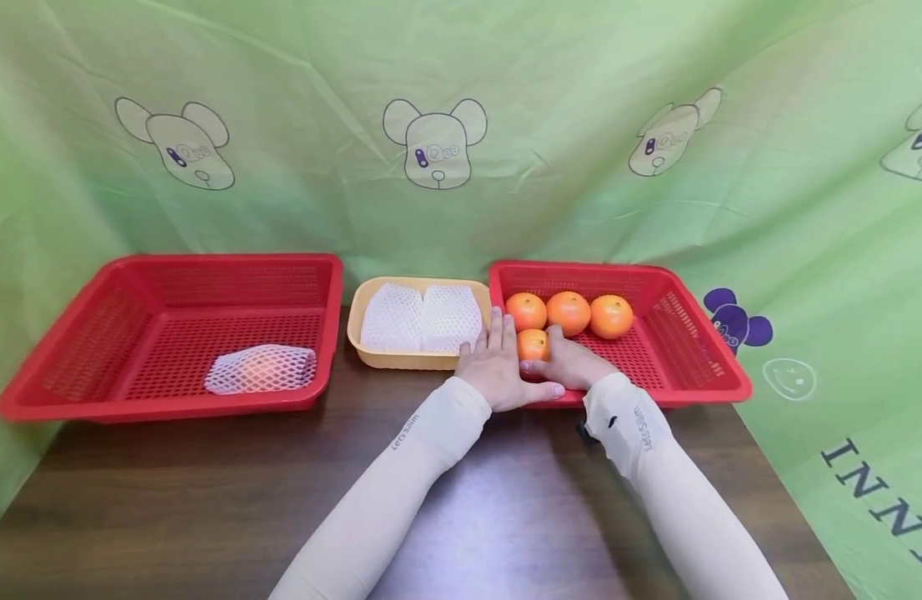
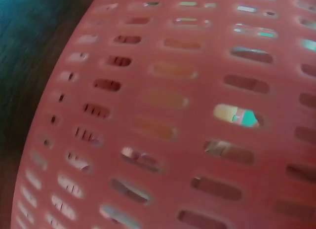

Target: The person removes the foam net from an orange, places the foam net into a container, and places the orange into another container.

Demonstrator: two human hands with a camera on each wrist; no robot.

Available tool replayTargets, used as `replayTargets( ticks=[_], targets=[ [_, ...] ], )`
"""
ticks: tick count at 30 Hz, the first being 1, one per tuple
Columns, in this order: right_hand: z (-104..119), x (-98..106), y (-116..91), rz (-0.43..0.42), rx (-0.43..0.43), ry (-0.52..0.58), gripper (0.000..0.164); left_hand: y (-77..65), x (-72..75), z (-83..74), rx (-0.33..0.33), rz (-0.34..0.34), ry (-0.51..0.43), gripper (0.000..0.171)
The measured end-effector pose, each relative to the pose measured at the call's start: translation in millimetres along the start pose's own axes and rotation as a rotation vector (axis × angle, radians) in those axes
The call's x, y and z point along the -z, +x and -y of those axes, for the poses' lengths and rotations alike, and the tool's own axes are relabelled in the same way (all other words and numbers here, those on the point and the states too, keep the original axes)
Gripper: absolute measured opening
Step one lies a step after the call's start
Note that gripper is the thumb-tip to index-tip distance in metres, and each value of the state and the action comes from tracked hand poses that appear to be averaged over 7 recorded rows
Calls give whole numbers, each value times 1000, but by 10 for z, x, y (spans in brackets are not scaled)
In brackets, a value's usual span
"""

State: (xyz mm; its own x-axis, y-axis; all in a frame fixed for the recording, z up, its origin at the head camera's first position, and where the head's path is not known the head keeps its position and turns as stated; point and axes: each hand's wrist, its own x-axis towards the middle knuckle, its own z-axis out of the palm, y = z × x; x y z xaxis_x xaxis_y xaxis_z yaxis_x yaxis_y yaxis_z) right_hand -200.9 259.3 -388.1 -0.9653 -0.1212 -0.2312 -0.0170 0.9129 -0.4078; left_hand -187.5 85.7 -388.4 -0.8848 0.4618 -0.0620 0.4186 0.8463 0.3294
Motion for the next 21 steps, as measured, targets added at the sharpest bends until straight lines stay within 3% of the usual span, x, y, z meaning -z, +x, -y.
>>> replayTargets(
  ticks=[4,10,16,21],
  targets=[
    [35,-8,21,-23,19,-32,89,-8,21,11,2,-11,6,128],
    [56,-10,39,-37,-51,-63,99,-19,22,8,-7,-9,8,125],
    [41,-26,19,-38,-36,-37,105,-49,-49,26,-36,-90,-12,121],
    [26,-21,10,-48,-29,-47,102,-110,-90,46,-86,-163,51,109]
  ],
)
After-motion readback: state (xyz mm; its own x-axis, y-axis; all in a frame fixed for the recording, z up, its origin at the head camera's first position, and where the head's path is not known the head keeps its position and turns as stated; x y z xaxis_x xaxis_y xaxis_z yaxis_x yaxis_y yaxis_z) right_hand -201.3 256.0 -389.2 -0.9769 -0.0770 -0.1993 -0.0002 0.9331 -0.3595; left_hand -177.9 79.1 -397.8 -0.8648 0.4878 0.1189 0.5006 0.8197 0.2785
